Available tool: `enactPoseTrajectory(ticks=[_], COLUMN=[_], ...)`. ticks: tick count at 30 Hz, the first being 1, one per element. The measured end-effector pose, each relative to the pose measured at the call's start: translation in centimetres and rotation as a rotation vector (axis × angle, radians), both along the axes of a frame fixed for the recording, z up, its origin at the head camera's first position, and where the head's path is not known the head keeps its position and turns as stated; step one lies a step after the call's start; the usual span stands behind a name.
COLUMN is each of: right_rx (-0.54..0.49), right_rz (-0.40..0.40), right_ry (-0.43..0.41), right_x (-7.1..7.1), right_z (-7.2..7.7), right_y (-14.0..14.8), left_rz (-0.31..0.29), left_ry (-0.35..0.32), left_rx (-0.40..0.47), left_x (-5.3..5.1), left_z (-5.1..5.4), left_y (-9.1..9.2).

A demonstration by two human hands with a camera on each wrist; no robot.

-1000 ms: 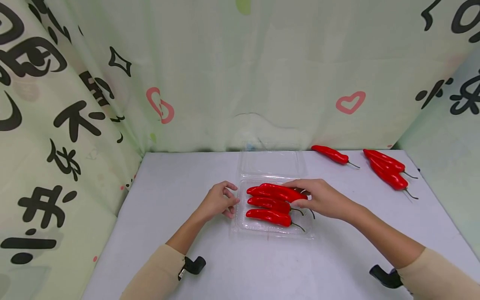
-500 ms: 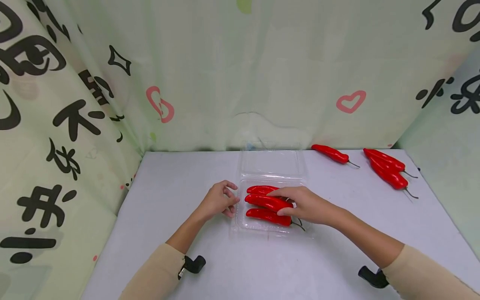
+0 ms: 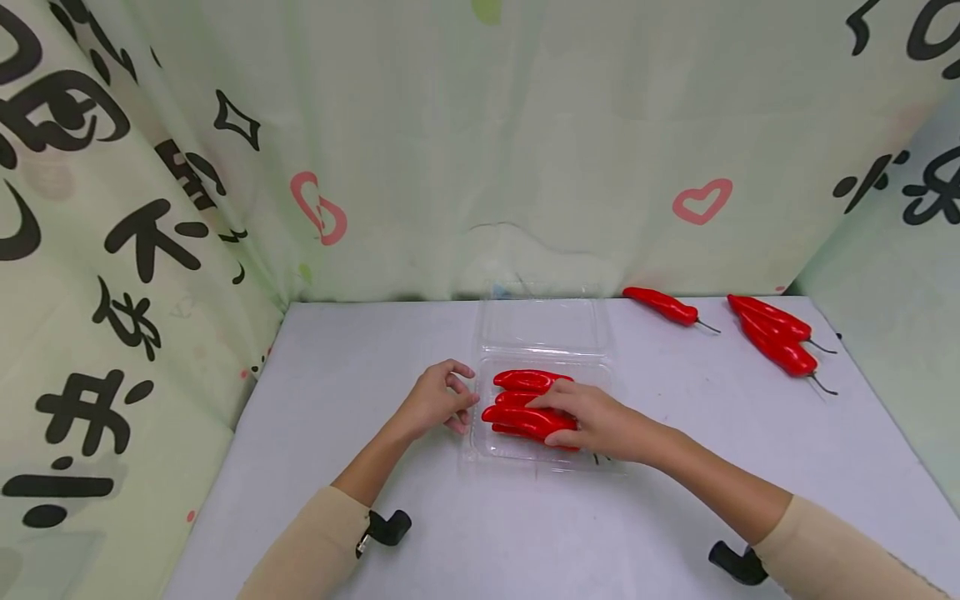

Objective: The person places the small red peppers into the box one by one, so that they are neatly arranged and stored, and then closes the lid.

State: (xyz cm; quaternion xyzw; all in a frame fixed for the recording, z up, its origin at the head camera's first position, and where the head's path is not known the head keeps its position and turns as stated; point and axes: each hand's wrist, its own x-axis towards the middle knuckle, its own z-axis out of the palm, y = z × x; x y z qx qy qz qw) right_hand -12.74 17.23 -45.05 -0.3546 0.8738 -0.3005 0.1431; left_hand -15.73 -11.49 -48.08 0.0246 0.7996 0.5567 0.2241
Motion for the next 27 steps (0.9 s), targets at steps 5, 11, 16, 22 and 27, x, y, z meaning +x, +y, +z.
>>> enactPoseTrajectory(ticks=[5, 11, 16, 22, 27], right_rx=[0.040, 0.064, 0.084, 0.094, 0.090], right_rz=[0.014, 0.034, 0.041, 0.048, 0.053], right_ry=[0.003, 0.032, 0.055, 0.059, 0.046], right_x=[0.1, 0.2, 0.3, 0.5, 0.6], right_z=[-0.3, -0.7, -1.0, -1.0, -1.1], right_y=[-0.1, 0.0, -0.2, -0.5, -0.7], left_rz=[0.002, 0.000, 0.002, 0.003, 0.005], left_ry=[0.000, 0.002, 0.000, 0.000, 0.001], left_rx=[-0.002, -0.001, -0.002, -0.005, -0.005], left_x=[0.0, 0.0, 0.0, 0.0, 0.0], left_z=[0.1, 0.0, 0.1, 0.0, -0.1], left_y=[0.0, 0.0, 0.1, 0.1, 0.1])
